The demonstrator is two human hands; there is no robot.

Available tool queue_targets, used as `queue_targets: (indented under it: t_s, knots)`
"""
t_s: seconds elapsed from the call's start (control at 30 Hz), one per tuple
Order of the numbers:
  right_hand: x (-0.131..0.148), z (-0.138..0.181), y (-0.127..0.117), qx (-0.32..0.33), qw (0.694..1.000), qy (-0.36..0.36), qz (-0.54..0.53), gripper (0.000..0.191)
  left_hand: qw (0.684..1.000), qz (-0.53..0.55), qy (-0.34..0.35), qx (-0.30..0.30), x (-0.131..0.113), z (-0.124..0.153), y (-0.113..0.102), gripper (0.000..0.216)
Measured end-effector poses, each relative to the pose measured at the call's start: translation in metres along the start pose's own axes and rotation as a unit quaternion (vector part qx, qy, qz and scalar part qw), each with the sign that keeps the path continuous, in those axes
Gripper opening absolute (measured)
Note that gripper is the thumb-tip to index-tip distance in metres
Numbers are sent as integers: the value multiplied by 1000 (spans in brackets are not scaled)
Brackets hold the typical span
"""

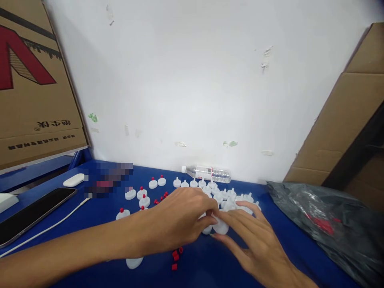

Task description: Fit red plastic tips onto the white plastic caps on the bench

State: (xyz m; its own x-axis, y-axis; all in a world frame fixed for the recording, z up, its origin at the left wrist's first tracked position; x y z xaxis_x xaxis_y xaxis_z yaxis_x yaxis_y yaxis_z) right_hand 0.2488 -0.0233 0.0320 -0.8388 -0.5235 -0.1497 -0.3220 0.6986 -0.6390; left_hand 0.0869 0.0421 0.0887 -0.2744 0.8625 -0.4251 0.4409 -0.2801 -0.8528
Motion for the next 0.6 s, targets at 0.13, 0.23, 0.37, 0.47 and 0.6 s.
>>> queue_targets:
  t_s: [0.13,0.23,0.37,0.47,0.6]
  knots:
    - [-6,2,3,11,999,32,-2,25,988,-130,-41,76,7,29,6,7]
    - [-8,2,3,17,999,36,-7,25,980,-164,-25,108,4,56,16,6]
    - [-5,1,3,25,999,31,-24,27,976,-166,-17,138,2,64,46,8]
    - [-4,2,4,30,999,23,-30,30,975,-163,-18,149,7,55,68,15]
    - [-5,4,5,37,999,24,-26,31,977,-158,-7,140,7,57,70,17]
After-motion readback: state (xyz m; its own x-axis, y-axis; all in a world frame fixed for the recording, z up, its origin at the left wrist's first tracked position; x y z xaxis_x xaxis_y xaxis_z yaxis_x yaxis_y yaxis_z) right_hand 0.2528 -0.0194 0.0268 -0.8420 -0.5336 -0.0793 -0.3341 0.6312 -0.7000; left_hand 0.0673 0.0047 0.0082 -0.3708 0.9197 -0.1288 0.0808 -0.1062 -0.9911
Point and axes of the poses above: each hand's wrist, its own z-axis away from the middle knuckle, its own y-axis out of the palm, x = y × z, the point moved 4 cm from there along -z, towards the middle knuckle, and after that the axes turned 12 degrees about z, right-handed, at the moved point
